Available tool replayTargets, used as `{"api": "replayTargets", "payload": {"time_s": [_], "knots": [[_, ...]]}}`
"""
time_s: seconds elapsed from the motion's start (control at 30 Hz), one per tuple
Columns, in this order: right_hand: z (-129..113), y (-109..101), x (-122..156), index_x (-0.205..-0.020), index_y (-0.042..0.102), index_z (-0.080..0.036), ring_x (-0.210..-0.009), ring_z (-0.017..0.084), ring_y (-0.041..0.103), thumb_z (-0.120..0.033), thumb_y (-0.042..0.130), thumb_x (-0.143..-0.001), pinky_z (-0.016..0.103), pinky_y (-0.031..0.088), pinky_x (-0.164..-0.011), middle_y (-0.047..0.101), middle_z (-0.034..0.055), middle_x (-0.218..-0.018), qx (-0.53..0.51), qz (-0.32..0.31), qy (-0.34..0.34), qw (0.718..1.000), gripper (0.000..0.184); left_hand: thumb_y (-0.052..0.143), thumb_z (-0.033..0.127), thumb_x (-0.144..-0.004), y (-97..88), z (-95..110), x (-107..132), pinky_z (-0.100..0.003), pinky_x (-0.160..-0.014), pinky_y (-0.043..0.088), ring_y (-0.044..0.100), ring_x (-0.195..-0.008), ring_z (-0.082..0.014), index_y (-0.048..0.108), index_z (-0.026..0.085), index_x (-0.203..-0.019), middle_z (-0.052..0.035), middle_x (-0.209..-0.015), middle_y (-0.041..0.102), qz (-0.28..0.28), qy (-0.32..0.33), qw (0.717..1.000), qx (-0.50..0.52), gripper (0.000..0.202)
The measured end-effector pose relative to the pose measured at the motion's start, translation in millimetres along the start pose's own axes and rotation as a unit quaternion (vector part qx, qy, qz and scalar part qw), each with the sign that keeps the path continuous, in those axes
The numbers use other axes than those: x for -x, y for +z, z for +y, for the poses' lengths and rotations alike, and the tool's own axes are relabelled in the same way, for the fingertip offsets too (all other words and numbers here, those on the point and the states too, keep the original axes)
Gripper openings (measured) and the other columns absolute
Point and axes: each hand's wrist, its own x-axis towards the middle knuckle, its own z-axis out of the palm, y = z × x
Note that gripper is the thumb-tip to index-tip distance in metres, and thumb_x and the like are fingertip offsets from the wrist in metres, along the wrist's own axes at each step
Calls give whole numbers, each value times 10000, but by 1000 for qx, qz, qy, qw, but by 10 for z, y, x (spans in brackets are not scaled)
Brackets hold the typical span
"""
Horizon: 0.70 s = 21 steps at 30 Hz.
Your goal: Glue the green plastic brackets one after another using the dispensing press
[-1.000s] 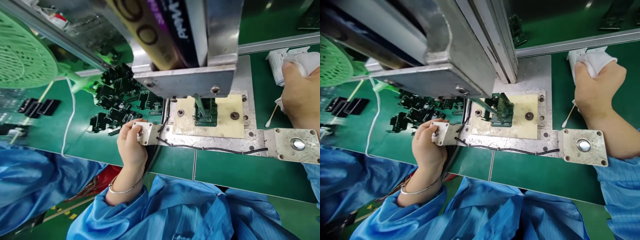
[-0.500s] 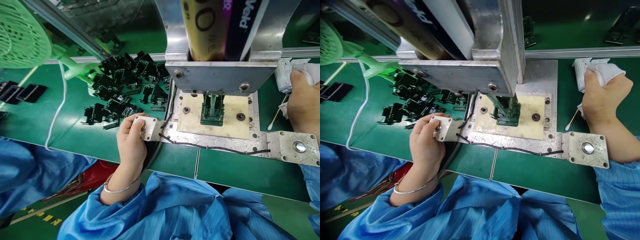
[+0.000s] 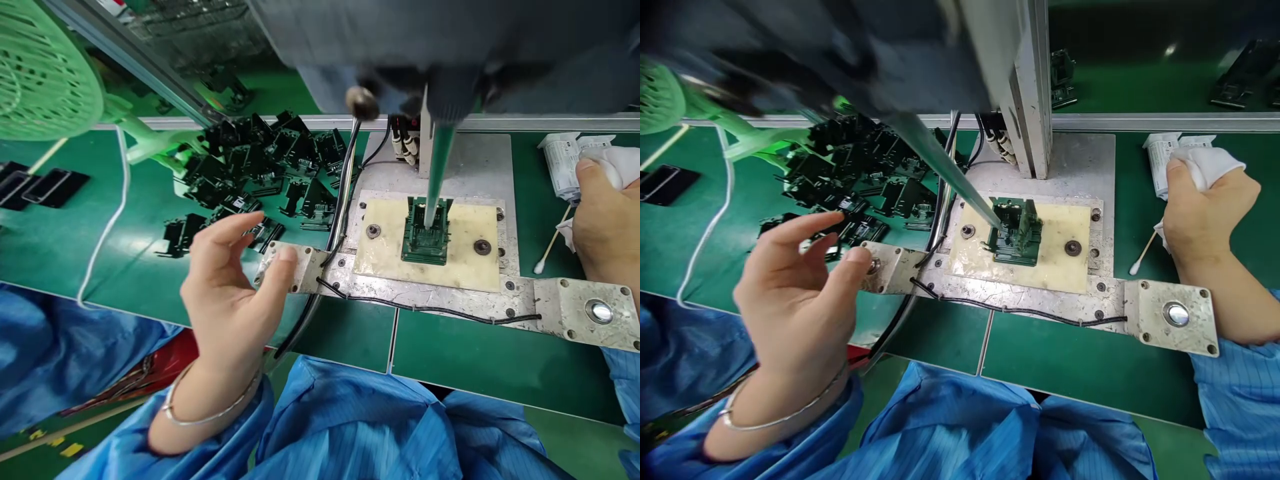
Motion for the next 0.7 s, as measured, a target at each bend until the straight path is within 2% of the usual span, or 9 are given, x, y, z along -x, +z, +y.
{"api": "replayTargets", "payload": {"time_s": [0.07,0.13,0.2,0.27,0.33,0.4,0.5,0.63,0.7], "knots": [[-1,2,3,-774,732,-114,-701,216,666,-216,711,-767,277,418,-570,610,22,-669,7,-1,4,1000,104,821,219,-679,66,194,-131,-412,-1041,462,570,-1212,-267,646,191,-1215,-91,-1218,634,-108,18,992,67,565],[5,8,4,-743,716,-123,-667,203,648,-212,707,-754,275,406,-560,570,5,-632,1,1,4,1000,90,893,212,-571,194,359,-268,-443,-1053,472,563,-1246,-288,615,210,-1251,-90,-1239,630,-217,-16,969,116,735],[10,13,3,-711,698,-131,-641,193,628,-216,703,-741,276,400,-555,546,-2,-613,-9,4,4,1000,90,944,201,-450,359,454,-372,-466,-1089,450,547,-1275,-311,611,217,-1245,-89,-1258,623,-292,-45,945,137,863],[4,16,2,-714,697,-133,-649,193,624,-229,699,-737,281,412,-569,560,3,-622,-15,5,8,1000,99,952,215,-441,523,475,-423,-482,-1105,434,551,-1271,-323,622,213,-1209,-93,-1275,616,-352,-59,924,135,836],[-13,18,3,-707,697,-128,-655,202,629,-242,695,-722,287,424,-575,573,12,-619,-15,8,25,1000,115,920,260,-536,651,447,-429,-501,-1084,446,589,-1210,-319,629,197,-1164,-106,-1240,631,-402,-62,906,122,695],[-25,23,12,-694,692,-123,-651,215,634,-266,694,-698,298,439,-576,586,21,-614,-16,12,58,998,143,876,287,-615,722,416,-416,-495,-1033,485,631,-1102,-289,622,190,-1135,-106,-1171,649,-428,-60,894,119,587],[-1,36,42,-723,698,-128,-672,232,648,-331,696,-685,319,476,-607,617,29,-637,-15,6,104,994,207,850,252,-631,731,438,-410,-404,-912,556,659,-956,-228,623,195,-1052,-75,-1038,659,-426,-74,888,158,482],[63,50,83,-702,687,-151,-664,232,644,-397,704,-705,352,514,-673,602,12,-602,-12,-7,117,993,246,852,269,-614,666,592,-447,-290,-618,569,648,-714,-187,638,192,-926,-39,-806,642,-447,-164,861,177,386],[64,43,78,-703,698,-148,-670,239,651,-390,708,-701,359,520,-684,609,18,-600,-20,-4,123,992,242,852,321,-612,631,670,-461,-276,-544,540,619,-637,-179,663,188,-849,-35,-748,636,-469,-206,842,169,331]]}}
